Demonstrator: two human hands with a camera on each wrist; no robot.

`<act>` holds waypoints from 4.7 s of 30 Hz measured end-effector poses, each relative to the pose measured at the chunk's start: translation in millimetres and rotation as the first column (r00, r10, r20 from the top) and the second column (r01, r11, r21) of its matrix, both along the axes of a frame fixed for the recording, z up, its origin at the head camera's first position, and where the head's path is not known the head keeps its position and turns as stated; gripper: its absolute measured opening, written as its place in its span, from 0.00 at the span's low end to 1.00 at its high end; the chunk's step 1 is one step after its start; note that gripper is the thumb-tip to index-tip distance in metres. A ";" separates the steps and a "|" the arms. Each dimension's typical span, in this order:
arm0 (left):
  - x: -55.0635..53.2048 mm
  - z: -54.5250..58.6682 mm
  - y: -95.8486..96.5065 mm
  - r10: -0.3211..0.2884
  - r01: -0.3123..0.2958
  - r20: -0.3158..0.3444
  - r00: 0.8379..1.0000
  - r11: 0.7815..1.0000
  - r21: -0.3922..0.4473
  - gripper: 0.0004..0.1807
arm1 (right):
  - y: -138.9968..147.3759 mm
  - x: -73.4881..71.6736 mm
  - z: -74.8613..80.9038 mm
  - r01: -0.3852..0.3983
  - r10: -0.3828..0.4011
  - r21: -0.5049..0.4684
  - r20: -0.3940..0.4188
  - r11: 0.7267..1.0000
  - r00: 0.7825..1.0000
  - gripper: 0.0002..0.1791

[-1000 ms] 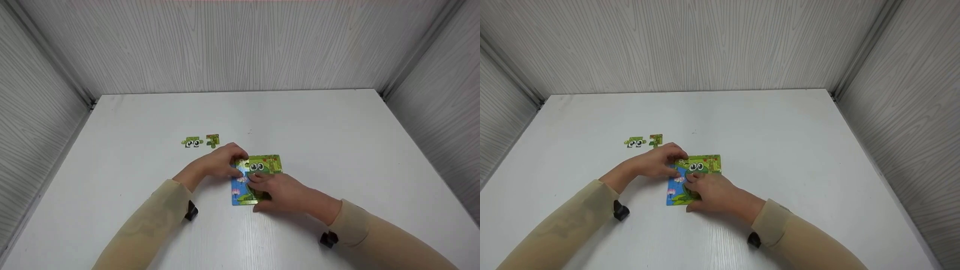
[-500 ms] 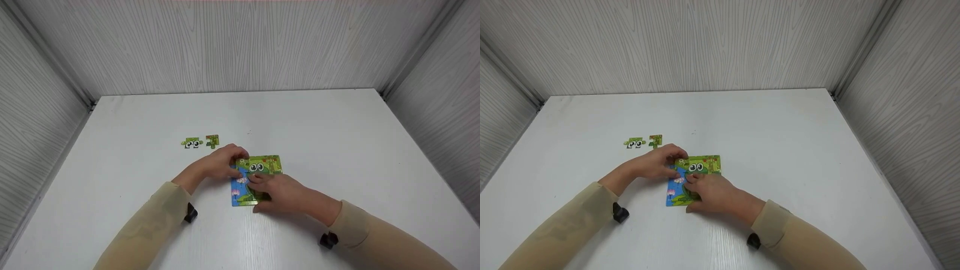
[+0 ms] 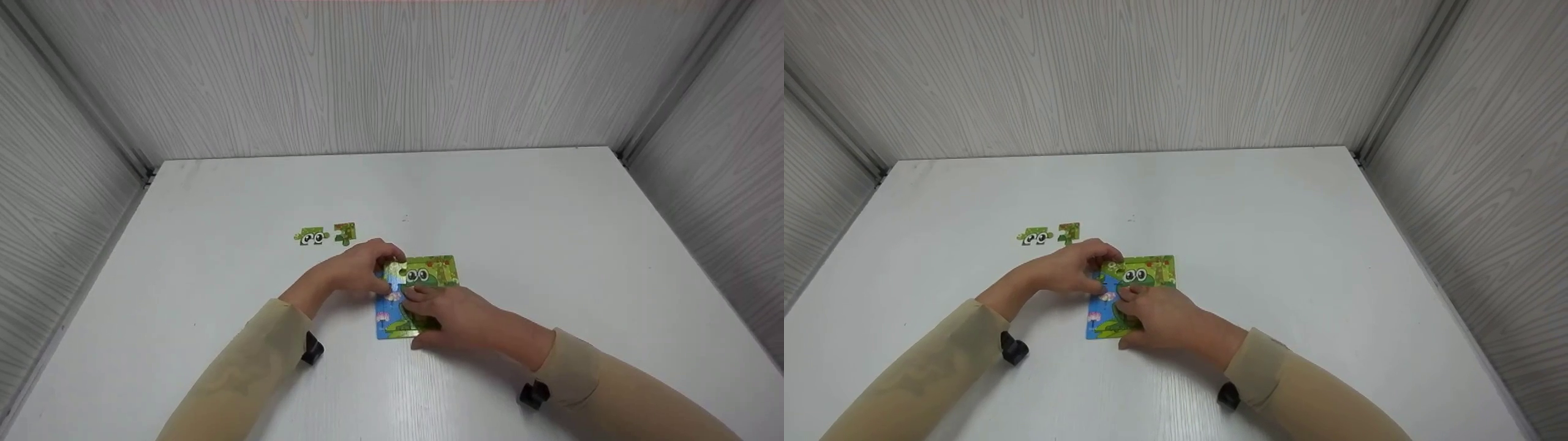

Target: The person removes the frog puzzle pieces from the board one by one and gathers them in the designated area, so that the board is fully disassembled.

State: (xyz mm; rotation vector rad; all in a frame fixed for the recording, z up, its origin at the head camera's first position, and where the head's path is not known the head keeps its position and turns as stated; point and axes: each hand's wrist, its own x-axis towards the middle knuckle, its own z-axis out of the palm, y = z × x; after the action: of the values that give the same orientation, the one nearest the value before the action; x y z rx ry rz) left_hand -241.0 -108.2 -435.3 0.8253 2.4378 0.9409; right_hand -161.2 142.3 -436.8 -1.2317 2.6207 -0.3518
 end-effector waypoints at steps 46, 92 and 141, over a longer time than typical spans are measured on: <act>-3.8 -1.7 -2.9 0.089 -0.090 0.020 0.996 0.994 0.061 0.23 | 0.9 0.8 0.6 0.005 -0.005 -0.028 -0.001 1.000 1.000 0.41; -21.1 30.8 -153.7 0.438 -0.439 0.029 0.899 0.897 0.050 0.25 | 0.9 1.0 3.9 0.017 -0.018 0.012 0.029 1.000 0.999 0.42; -31.5 4.9 -190.3 0.522 -0.521 0.026 0.853 0.853 -0.034 0.28 | 1.8 1.9 1.7 0.027 -0.026 -0.025 0.047 0.999 0.999 0.41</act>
State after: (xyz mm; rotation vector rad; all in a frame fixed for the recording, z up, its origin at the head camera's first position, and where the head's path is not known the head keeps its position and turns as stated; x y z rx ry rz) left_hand -272.5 -298.6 -430.4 0.1159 2.6891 1.0857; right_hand -159.4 144.2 -435.1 -1.1832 2.6028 -0.4147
